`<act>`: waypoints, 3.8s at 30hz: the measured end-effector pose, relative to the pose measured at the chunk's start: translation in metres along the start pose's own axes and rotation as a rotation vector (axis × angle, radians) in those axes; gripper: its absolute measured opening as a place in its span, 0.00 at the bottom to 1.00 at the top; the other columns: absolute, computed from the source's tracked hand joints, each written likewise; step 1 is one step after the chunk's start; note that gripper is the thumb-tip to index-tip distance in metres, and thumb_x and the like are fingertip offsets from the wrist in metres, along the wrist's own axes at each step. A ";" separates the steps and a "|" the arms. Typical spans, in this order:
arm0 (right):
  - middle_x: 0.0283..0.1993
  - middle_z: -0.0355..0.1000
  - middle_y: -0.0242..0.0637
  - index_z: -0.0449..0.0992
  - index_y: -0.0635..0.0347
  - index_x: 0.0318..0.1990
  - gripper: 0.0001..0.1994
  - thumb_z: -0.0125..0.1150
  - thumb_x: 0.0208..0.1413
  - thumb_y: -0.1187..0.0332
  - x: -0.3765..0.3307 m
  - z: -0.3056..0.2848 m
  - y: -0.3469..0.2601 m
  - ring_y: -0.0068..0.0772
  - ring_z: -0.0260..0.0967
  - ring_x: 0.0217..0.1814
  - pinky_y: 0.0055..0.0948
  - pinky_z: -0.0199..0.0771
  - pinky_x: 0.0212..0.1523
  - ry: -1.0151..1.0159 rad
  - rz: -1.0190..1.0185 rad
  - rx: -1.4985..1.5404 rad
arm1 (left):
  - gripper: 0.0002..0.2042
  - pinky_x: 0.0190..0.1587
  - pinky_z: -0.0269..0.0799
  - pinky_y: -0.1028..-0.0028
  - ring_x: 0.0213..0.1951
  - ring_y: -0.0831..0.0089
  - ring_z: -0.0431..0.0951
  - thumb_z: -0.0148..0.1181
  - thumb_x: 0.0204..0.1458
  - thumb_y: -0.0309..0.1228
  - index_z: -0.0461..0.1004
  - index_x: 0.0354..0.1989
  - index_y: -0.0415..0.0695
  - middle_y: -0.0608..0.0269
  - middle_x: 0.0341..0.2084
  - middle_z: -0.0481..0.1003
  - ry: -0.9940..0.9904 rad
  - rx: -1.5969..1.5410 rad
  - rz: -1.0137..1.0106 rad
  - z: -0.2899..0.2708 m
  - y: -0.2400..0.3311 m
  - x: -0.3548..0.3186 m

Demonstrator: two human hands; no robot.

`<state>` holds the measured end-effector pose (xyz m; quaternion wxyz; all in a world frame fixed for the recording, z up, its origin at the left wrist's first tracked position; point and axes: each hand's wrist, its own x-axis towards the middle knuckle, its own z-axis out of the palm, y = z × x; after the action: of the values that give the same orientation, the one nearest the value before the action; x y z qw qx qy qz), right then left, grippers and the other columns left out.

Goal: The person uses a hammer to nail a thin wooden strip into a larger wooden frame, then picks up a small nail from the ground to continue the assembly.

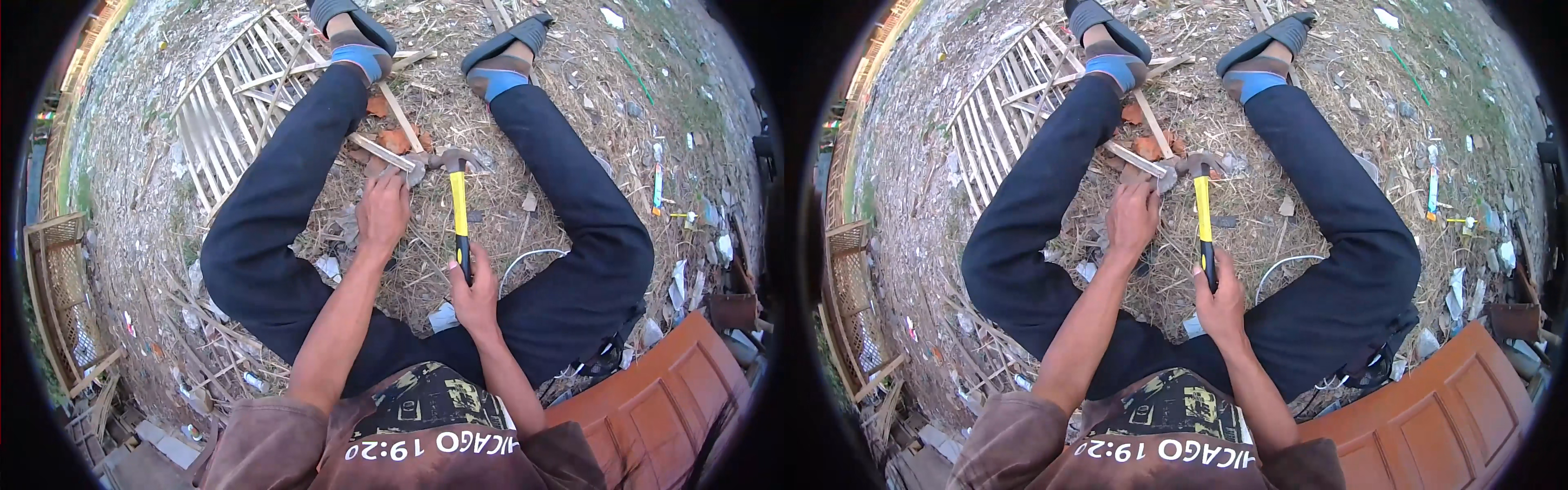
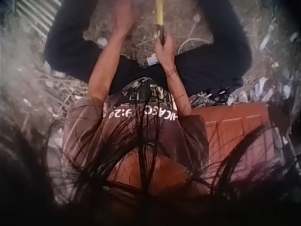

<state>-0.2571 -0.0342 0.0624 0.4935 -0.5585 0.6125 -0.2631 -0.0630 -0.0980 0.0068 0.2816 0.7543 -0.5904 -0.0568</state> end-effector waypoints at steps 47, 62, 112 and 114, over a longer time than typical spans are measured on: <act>0.33 0.76 0.53 0.67 0.60 0.61 0.22 0.58 0.59 0.71 0.020 0.006 0.001 0.57 0.76 0.33 0.47 0.74 0.32 -0.107 -0.181 -0.445 | 0.05 0.36 0.74 0.62 0.37 0.64 0.75 0.66 0.49 0.30 0.81 0.34 0.48 0.66 0.34 0.74 -0.011 -0.045 0.062 0.000 -0.035 0.002; 0.34 0.76 0.53 0.68 0.63 0.62 0.22 0.58 0.60 0.70 0.019 0.009 0.006 0.56 0.76 0.33 0.47 0.74 0.32 -0.093 -0.218 -0.457 | 0.16 0.48 0.70 0.61 0.47 0.59 0.72 0.64 0.54 0.30 0.79 0.51 0.44 0.62 0.48 0.75 -0.011 0.127 0.058 -0.001 -0.009 -0.029; 0.29 0.74 0.53 0.69 0.61 0.60 0.19 0.57 0.62 0.70 0.019 -0.004 -0.010 0.55 0.76 0.31 0.45 0.71 0.32 -0.101 -0.095 -0.328 | 0.13 0.47 0.71 0.64 0.45 0.58 0.72 0.66 0.51 0.28 0.82 0.46 0.46 0.62 0.46 0.75 0.060 -0.006 0.095 0.009 -0.022 -0.027; 0.30 0.74 0.54 0.69 0.60 0.60 0.19 0.57 0.62 0.70 0.019 -0.004 -0.009 0.56 0.76 0.31 0.45 0.71 0.31 -0.103 -0.096 -0.319 | 0.13 0.47 0.71 0.64 0.45 0.59 0.72 0.66 0.51 0.28 0.82 0.47 0.46 0.62 0.46 0.75 0.068 -0.006 0.095 0.011 -0.023 -0.027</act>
<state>-0.2547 -0.0548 0.0659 0.4161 -0.6710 0.5933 -0.1568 -0.0556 -0.0732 -0.0204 0.3061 0.7261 -0.6154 -0.0197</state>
